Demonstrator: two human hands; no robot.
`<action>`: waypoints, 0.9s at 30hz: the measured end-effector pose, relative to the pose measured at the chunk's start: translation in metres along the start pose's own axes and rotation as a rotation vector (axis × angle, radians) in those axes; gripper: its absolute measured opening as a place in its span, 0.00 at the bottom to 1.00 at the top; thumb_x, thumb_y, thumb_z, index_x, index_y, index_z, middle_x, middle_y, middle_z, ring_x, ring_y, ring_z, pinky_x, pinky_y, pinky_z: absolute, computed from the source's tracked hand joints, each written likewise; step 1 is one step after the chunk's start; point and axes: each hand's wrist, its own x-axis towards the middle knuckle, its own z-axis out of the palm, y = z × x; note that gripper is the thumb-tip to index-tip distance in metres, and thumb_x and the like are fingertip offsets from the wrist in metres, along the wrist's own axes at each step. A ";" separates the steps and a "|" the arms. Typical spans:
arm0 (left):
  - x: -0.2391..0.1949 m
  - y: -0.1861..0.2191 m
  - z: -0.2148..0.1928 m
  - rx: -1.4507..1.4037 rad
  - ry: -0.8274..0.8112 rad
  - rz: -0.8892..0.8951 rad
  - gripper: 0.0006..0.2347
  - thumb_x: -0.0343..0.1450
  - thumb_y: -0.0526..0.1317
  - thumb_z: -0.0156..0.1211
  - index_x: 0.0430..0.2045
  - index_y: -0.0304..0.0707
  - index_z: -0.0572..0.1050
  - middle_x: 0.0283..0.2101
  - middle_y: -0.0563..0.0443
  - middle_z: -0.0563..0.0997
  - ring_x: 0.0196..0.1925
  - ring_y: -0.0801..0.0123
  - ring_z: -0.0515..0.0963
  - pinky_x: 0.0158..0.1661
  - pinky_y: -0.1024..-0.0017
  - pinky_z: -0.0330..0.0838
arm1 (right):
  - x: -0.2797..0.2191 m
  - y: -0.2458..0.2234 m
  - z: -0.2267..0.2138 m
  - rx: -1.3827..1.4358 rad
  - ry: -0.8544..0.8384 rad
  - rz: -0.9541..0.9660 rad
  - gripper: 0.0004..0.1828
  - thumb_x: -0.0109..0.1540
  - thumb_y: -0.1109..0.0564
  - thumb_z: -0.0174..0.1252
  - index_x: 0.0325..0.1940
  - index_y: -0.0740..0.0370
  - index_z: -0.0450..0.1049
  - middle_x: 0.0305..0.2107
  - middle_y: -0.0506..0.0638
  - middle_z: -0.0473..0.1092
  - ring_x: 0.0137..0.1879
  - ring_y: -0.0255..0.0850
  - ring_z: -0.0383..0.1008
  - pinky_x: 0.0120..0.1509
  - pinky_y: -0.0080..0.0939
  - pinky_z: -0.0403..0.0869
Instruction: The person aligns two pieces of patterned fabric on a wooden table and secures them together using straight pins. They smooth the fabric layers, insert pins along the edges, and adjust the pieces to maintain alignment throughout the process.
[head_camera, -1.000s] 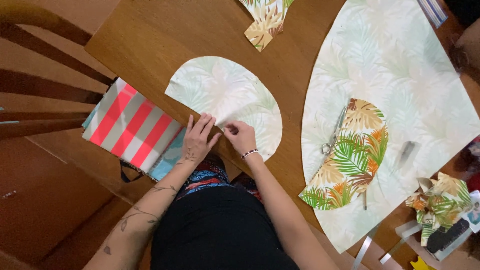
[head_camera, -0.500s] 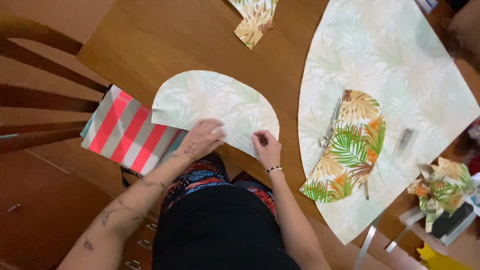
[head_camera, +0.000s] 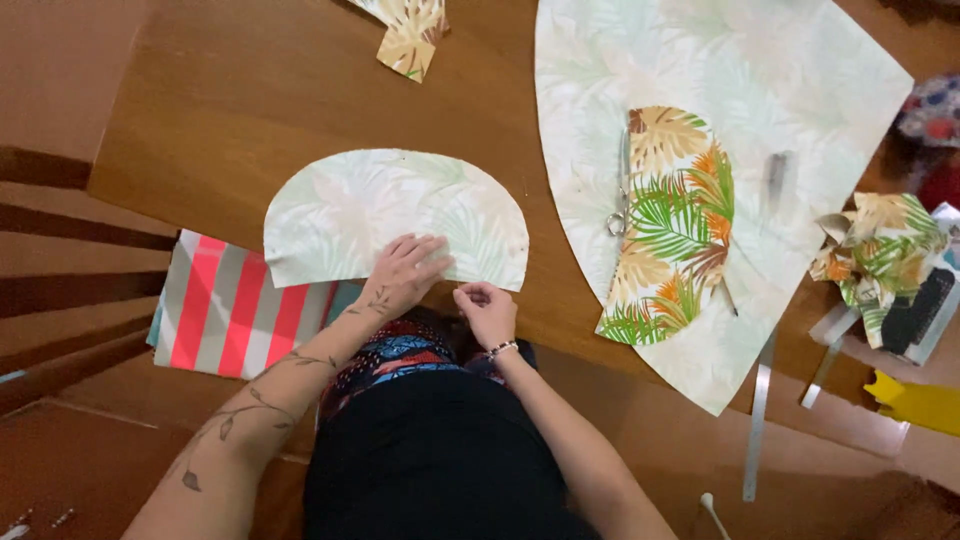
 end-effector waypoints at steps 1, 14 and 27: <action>-0.002 0.002 0.002 0.000 -0.002 0.001 0.10 0.71 0.47 0.63 0.44 0.54 0.80 0.59 0.51 0.75 0.60 0.59 0.75 0.63 0.57 0.64 | 0.002 0.001 0.002 0.002 0.000 0.002 0.13 0.53 0.50 0.72 0.39 0.54 0.83 0.30 0.50 0.80 0.33 0.36 0.81 0.42 0.34 0.78; -0.016 0.002 0.031 0.017 0.045 -0.073 0.09 0.72 0.45 0.64 0.45 0.49 0.82 0.54 0.50 0.78 0.62 0.56 0.75 0.68 0.54 0.60 | 0.018 0.014 0.027 -0.328 0.187 -0.004 0.10 0.51 0.40 0.65 0.34 0.37 0.83 0.29 0.38 0.80 0.45 0.46 0.81 0.53 0.46 0.78; -0.022 0.000 0.038 0.050 0.118 -0.072 0.09 0.72 0.47 0.63 0.43 0.53 0.82 0.51 0.53 0.82 0.60 0.56 0.77 0.66 0.52 0.61 | 0.018 0.006 0.033 -0.362 0.254 0.007 0.10 0.47 0.43 0.63 0.31 0.37 0.83 0.28 0.37 0.79 0.46 0.48 0.80 0.54 0.47 0.78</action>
